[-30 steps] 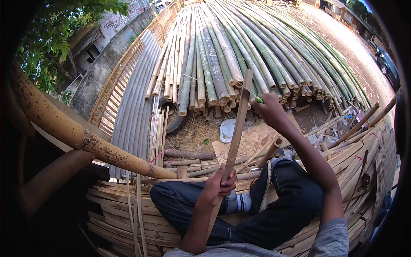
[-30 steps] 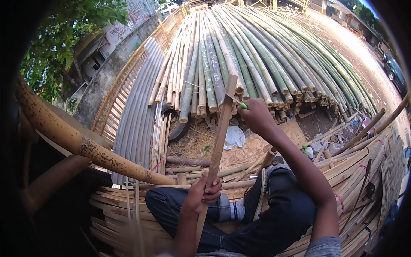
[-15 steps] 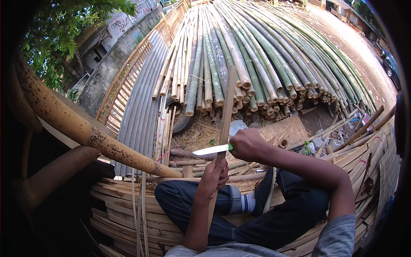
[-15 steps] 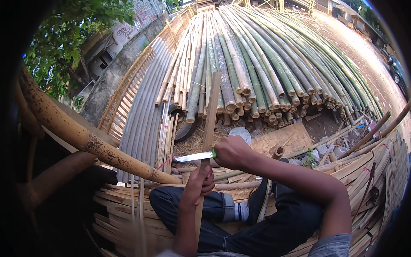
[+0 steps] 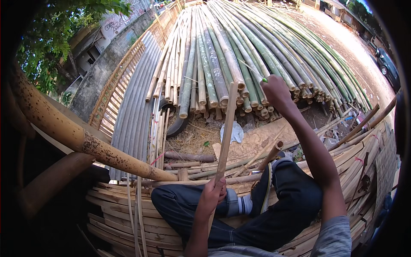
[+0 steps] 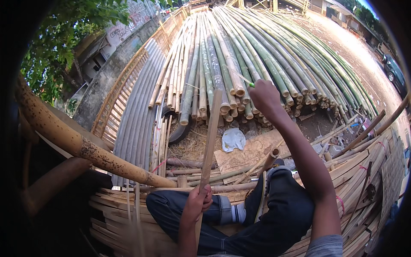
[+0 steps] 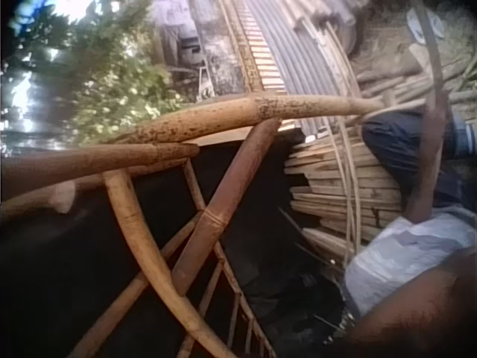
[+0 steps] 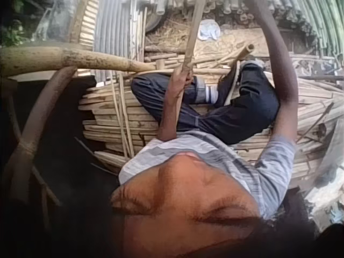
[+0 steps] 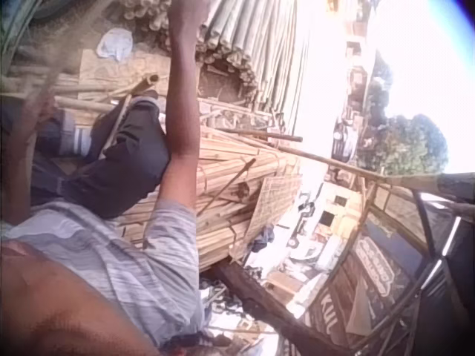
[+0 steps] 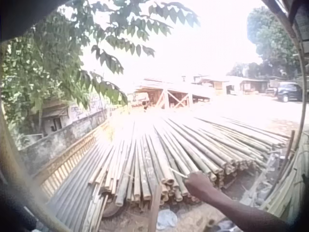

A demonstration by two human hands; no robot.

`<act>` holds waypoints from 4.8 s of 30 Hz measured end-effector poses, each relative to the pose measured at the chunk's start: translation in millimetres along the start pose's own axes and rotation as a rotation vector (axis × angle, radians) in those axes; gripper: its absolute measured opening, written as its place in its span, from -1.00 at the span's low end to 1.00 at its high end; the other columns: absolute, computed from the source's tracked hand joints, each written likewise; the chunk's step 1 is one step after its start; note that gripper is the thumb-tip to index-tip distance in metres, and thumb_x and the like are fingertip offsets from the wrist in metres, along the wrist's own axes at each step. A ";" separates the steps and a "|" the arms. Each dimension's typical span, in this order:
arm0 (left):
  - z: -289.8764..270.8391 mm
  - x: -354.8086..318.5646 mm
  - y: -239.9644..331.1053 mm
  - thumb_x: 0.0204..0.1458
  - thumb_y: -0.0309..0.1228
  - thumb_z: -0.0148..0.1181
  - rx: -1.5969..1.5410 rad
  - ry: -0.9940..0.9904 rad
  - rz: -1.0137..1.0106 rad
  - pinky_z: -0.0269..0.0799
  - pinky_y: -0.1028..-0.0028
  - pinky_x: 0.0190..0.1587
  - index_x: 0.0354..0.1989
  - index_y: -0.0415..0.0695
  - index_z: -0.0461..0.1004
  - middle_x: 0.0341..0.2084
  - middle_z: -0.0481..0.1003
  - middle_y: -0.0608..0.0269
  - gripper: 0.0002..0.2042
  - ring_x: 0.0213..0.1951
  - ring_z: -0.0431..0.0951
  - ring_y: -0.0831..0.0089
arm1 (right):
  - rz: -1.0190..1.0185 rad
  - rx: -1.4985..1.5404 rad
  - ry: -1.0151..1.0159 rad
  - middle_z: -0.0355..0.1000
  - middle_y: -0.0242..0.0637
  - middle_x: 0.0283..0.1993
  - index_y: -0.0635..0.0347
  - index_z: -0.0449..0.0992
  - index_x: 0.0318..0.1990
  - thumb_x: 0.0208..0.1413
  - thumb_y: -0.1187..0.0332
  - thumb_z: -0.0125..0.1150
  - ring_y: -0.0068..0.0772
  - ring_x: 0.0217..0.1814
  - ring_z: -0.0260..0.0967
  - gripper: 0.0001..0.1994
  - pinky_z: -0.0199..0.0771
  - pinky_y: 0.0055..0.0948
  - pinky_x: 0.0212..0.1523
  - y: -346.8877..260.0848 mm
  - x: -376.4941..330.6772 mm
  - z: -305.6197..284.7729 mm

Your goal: The person sits on a bamboo platform and uses a knife to shave a long bamboo strip, repeatedly scraping along its length to smooth and thin it. The person holds the strip with the left hand and shaves with the right hand, occasionally adjusting grip and repositioning the strip.

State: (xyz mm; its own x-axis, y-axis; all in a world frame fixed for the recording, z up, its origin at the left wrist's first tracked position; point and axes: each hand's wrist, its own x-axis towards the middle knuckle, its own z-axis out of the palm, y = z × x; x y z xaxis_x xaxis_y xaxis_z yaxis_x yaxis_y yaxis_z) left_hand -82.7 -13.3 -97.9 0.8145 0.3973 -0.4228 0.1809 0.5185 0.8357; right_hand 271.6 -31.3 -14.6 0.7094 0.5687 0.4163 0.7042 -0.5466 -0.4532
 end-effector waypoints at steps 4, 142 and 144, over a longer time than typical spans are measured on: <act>-14.7 18.6 0.0 0.28 -0.08 -0.09 -0.115 -0.096 -0.059 -0.10 0.69 -0.72 -0.41 -0.06 0.22 -0.71 0.09 0.52 -0.67 -0.74 0.04 0.78 | -0.018 0.258 -0.141 0.38 0.18 -0.50 0.44 0.45 -0.51 0.02 0.29 0.05 0.22 -0.41 0.37 -0.70 0.27 0.04 -0.35 -7.1 -42.2 -3.0; 15.6 1.2 -28.1 0.27 -0.15 -0.03 0.347 0.145 0.158 0.02 0.62 -0.66 -0.45 -0.12 0.30 -0.71 0.16 0.51 -0.67 -0.68 0.11 0.75 | -0.329 0.227 -0.248 0.33 0.12 -0.62 0.43 0.43 -0.57 0.04 0.26 0.10 0.06 -0.58 0.34 -0.66 0.29 -0.07 -0.46 18.8 -35.2 16.1; 12.0 0.5 -12.7 0.28 -0.16 -0.04 0.204 0.097 0.070 0.09 0.56 -0.61 -0.46 -0.15 0.31 -0.71 0.21 0.45 -0.66 -0.66 0.16 0.69 | -0.015 0.446 -0.310 0.30 0.09 -0.66 0.43 0.41 -0.59 0.02 0.26 0.12 -0.01 -0.63 0.28 -0.66 0.23 -0.11 -0.49 30.5 -51.3 15.7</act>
State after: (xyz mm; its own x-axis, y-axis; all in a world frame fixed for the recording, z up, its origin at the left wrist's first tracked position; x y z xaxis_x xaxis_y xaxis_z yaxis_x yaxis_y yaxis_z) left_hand -77.9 -28.8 -104.5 0.7737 0.5029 -0.3853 0.2421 0.3273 0.9134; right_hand 256.2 -67.5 -62.1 0.6096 0.7659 0.2043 0.5854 -0.2612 -0.7675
